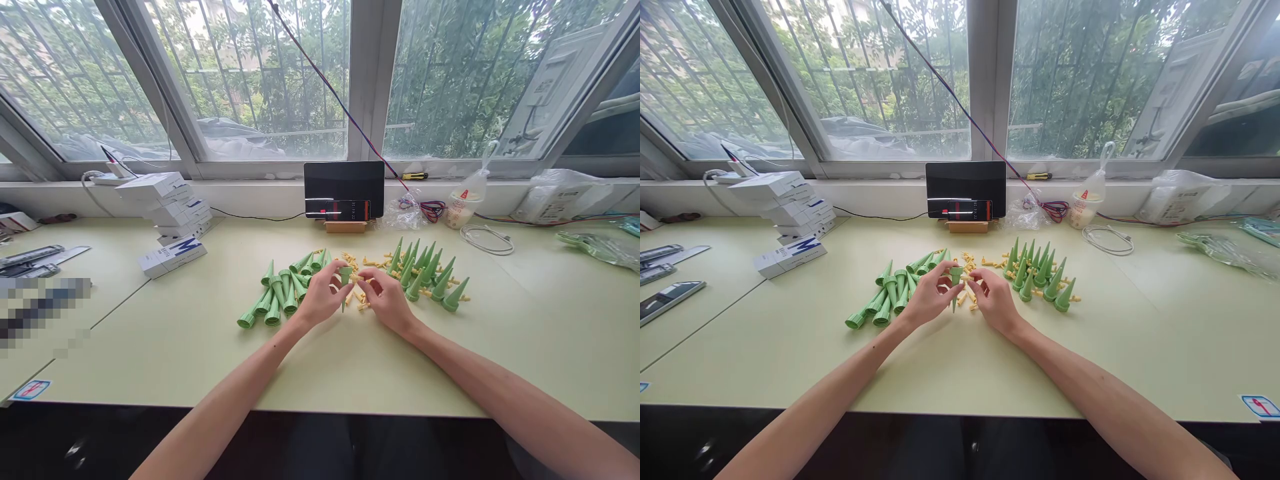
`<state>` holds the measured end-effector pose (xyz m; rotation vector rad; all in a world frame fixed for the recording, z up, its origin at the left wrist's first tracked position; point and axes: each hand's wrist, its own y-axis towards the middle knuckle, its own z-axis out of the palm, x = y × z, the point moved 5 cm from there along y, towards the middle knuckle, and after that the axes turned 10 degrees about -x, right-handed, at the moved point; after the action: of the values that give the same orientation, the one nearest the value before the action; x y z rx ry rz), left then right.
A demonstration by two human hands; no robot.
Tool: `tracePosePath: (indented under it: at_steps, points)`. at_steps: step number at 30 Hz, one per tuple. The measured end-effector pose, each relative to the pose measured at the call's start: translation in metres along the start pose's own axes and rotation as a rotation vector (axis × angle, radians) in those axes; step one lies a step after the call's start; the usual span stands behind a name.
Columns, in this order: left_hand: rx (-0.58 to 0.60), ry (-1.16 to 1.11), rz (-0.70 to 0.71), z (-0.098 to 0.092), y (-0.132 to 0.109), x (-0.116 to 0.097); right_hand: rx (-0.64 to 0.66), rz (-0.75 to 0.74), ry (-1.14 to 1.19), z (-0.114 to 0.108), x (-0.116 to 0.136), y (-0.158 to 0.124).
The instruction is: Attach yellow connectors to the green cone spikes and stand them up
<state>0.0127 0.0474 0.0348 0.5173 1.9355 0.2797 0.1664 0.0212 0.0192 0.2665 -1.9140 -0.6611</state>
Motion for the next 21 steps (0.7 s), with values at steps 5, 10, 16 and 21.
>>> tracePosePath:
  at_steps: [5, 10, 16, 21]
  points:
    - [-0.004, -0.008, -0.001, 0.0, 0.0003, -0.0002, -0.005, -0.001, -0.005, -0.0005, 0.0002, -0.0002]
    - [-0.006, -0.003, 0.022, -0.0001, 0.0006, -0.0003, -0.01, -0.002, -0.008, -0.0008, 0.0003, -0.0001]
    - [-0.005, 0.011, 0.031, 0.0, 0.0001, 0.0009, -0.005, 0.001, -0.006, -0.0007, 0.0004, 0.0001]
    - [-0.001, 0.011, 0.044, 0.0001, 0.0, 0.0002, 0.005, 0.007, -0.003, -0.0003, -0.0003, -0.0005]
